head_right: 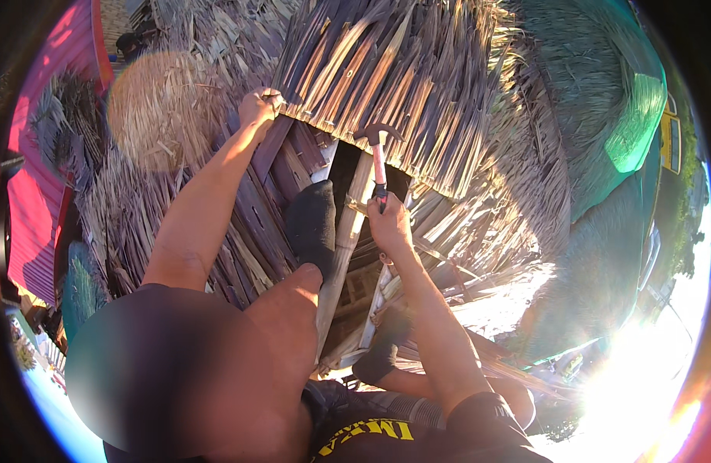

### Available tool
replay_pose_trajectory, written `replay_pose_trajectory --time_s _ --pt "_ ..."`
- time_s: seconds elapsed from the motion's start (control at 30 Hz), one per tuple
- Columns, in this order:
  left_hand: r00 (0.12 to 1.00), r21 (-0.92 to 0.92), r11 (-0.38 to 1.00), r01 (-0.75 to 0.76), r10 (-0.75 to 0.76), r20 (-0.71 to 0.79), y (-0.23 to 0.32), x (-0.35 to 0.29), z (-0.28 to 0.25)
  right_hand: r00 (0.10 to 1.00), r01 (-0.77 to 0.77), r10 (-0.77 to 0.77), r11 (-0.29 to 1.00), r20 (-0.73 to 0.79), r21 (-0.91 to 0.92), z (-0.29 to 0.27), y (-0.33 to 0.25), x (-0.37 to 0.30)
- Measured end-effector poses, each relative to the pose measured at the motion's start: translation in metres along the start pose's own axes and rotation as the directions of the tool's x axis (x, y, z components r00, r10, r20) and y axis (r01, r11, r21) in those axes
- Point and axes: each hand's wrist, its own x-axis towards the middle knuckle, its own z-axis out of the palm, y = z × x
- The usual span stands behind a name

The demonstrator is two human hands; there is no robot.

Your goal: The person is installing thatch roofing material on a roof. They repeatedly pick up bundles of dried palm leaves, position them on the roof structure, and secure them with a hammer and nails. The person works methodically across the roof surface, layering the thatch to create a continuous covering.

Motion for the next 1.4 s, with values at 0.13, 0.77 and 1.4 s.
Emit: replay_pose_trajectory --time_s 0.13,0.77,1.4 --pt "0.982 -0.264 0.947 0.185 -0.188 0.013 -0.059 -0.006 0.009 0.985 0.168 -0.172 0.979 -0.025 -0.115 0.016 -0.003 0.013" --pt "0.681 0.318 0.627 -0.711 0.501 0.534 0.013 -0.086 0.050 0.998 0.047 -0.044 0.996 0.037 -0.079 0.047 0.004 0.021" --pt "0.643 0.253 0.593 -0.765 0.676 0.360 -0.001 -0.095 0.061 0.946 0.314 -0.324 0.929 -0.022 -0.193 0.006 -0.036 0.014"
